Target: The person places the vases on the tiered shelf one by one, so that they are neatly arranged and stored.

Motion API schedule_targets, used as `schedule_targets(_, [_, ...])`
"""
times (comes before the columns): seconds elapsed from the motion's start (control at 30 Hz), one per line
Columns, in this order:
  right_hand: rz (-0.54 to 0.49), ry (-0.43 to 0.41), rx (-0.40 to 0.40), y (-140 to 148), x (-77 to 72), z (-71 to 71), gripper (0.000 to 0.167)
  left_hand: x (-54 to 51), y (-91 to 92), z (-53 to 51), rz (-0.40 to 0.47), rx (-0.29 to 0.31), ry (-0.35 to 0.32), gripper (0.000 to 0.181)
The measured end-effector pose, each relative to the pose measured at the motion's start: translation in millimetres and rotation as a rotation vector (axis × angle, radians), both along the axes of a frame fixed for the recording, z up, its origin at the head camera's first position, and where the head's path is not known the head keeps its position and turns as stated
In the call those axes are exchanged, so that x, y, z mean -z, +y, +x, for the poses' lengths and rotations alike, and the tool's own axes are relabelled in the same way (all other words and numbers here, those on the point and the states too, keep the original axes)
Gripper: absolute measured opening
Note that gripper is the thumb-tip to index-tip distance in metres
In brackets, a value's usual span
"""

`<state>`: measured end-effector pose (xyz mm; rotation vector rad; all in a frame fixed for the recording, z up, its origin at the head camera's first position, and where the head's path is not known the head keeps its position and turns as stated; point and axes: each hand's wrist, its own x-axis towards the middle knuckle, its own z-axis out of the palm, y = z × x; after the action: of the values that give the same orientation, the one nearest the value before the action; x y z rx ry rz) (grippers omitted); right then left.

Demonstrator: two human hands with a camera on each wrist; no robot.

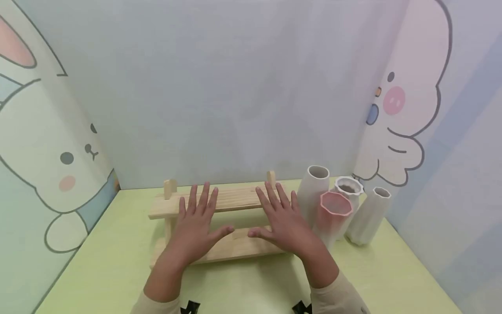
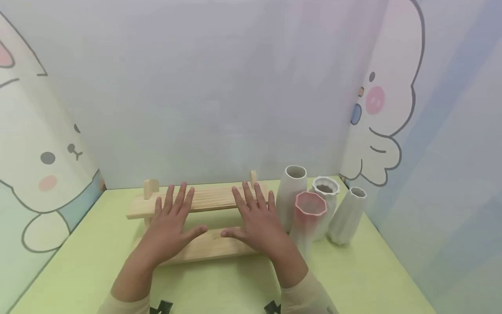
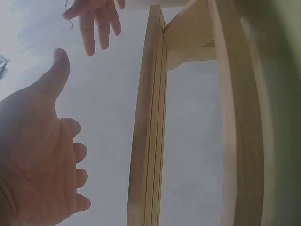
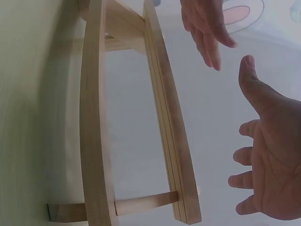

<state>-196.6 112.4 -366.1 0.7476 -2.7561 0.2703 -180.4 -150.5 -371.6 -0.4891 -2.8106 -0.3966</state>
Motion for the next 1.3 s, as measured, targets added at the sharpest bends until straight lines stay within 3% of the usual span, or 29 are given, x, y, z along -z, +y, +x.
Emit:
schedule_targets(0.13, [-0.013,0.011,0.006,2.7,-2.3,-0.3,0.106,2.8,-19.6,0.8,0.050,-0.005,0.033,0.098])
schedule_targets(0.23, [-0.029,0.020,0.008,5.2,-3.8,-0.1,0.106,1.0,-46.4,5.0,0.168,-0.030,0.057,0.094])
schedule_targets(0.3, [-0.044,0.023,0.011,7.0,-5.5,0.1,0.107,-1.6,-67.5,7.9,0.279,-0.049,0.039,0.092])
schedule_targets(0.37, [-0.058,0.018,0.004,7.0,-8.6,1.2,0.107,-2.3,-90.9,11.8,0.399,-0.068,-0.033,0.092])
schedule_targets(0.5, [-0.073,-0.001,-0.008,7.6,-16.8,4.5,0.106,2.6,-132.8,18.2,0.572,-0.098,-0.343,0.088])
schedule_targets(0.6, [-0.082,0.000,-0.025,9.0,-22.2,7.2,0.106,14.1,-155.9,20.3,0.655,-0.114,-0.574,0.085])
schedule_targets(0.73, [-0.108,0.029,-0.038,13.5,-27.9,10.1,0.108,34.0,-171.4,15.8,0.821,-0.112,-0.769,0.082])
schedule_targets(0.87, [-0.141,0.066,-0.039,22.2,-35.5,15.6,0.108,50.8,-171.6,5.3,0.922,-0.137,-0.861,0.083])
schedule_targets(1.03, [-0.186,0.122,-0.050,31.4,-47.8,24.8,0.108,69.1,-176.8,1.1,0.920,-0.141,-0.931,0.086])
schedule_targets(1.17, [-0.232,0.132,-0.036,40.0,-58.8,32.0,0.110,82.7,-185.7,3.2,0.962,-0.075,-1.009,0.083])
schedule_targets(1.3, [-0.260,0.160,0.043,58.5,-66.1,36.4,0.111,86.7,-189.5,0.4,0.991,-0.003,-1.038,0.082])
